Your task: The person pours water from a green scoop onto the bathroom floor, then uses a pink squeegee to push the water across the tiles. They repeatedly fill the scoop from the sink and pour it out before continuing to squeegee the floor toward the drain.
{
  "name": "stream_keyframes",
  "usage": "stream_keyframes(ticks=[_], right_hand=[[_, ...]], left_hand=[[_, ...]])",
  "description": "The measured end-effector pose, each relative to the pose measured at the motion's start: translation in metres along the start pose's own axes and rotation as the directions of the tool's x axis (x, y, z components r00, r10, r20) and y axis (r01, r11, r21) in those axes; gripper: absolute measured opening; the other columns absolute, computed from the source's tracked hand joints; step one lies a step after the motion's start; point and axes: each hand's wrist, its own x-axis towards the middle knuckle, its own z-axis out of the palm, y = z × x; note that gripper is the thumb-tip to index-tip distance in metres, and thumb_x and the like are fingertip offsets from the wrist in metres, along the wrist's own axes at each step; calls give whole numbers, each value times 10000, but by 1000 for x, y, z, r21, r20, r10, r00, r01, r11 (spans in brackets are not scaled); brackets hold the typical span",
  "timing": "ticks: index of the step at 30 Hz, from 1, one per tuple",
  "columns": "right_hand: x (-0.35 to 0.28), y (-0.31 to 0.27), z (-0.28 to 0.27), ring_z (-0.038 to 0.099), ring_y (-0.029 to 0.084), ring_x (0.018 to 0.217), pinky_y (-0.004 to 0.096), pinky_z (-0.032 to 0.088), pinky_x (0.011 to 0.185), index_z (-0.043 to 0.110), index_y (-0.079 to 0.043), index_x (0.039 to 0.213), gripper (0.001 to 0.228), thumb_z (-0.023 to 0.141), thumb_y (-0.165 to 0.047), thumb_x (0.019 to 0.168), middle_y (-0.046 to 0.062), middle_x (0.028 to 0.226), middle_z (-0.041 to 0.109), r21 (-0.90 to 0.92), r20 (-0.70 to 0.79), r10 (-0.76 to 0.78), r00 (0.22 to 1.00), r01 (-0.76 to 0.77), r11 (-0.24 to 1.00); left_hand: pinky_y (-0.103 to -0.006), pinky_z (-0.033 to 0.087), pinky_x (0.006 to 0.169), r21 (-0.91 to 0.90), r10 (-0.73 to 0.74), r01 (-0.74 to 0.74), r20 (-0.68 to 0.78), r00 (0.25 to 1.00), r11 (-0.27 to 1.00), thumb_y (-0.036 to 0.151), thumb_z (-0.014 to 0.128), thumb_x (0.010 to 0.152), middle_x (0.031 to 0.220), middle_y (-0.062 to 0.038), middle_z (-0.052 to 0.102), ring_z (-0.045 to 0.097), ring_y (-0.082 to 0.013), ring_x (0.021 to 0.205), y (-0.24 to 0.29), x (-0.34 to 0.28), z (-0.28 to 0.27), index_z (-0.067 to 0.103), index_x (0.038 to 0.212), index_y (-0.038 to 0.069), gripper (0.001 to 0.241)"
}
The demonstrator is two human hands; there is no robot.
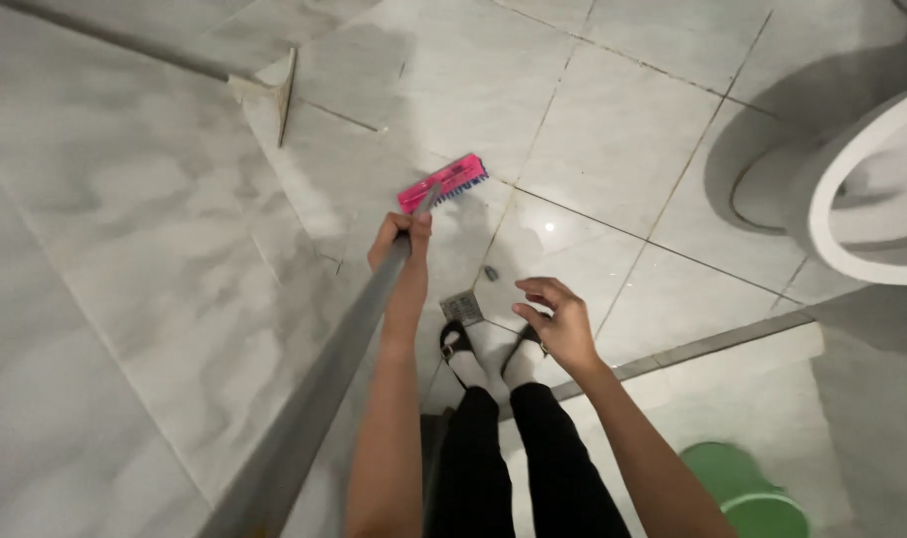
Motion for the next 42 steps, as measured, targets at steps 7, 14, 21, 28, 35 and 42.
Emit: stream_keyframes(ticks=[7, 14, 21, 28, 35, 42], right_hand=[[27, 224, 78, 698, 418, 1071, 452, 603, 934, 713, 40, 1162, 328, 813, -16, 854, 214, 1107, 696, -120, -24, 207, 978, -208, 971], [38, 371, 146, 668, 425, 1121, 464, 597, 941, 633, 50, 1285, 414, 736, -115, 919, 246, 1206, 618, -261, -64, 425, 903, -426, 866], [66, 498, 208, 514, 385, 1217, 475, 452, 1026, 532, -19, 1351, 574, 770, -139, 842, 175, 1333, 515, -402, -146, 203, 968, -245, 882], [83, 526, 236, 530, 373, 1129, 490, 507, 920, 508, -101, 1366, 446, 563, 9, 937, 155, 1299, 495, -566, -96, 281, 955, -284, 774], [72, 549, 233, 604, 304, 915, 444, 554, 781, 448, -257, 1473, 619, 640, -48, 923, 126, 1236, 502, -621, 18, 429, 903, -326, 713], [99, 539, 240, 647, 346, 847, 484, 554, 766, 468, -133, 1432, 436, 580, -159, 1012, 158, 1238, 529, -600, 47, 345, 938, -250, 760]], left_hand=[[-365, 525, 753, 74, 78, -77, -3, 997, 994, 96, 555, 1069, 602, -111, 579, 575, -205, 648, -90, 8, 2, 564, 711, 29, 364], [-333, 485, 588, -288, 156, -200, -169, 973, 937, -5, 543, 1060, 531, -15, 388, 444, -173, 444, -134, 28, 5, 365, 746, 194, 413], [-248, 361, 417, -30, 82, -93, -272, 959, 995, 72, 604, 1025, 523, 47, 382, 380, -89, 395, -97, 33, 17, 384, 711, 208, 407], [-258, 381, 461, -97, 34, -64, -286, 958, 993, -9, 531, 1007, 523, 11, 362, 309, -85, 436, -94, 29, 22, 316, 712, 175, 409], [-244, 422, 485, -28, 14, -22, -261, 965, 999, 1, 541, 977, 486, 27, 375, 312, -78, 437, -90, 33, 23, 340, 653, 182, 421], [-246, 344, 468, -171, 66, -115, -264, 962, 979, -25, 529, 997, 552, 21, 364, 295, -69, 462, -102, 32, 22, 310, 741, 183, 396]])
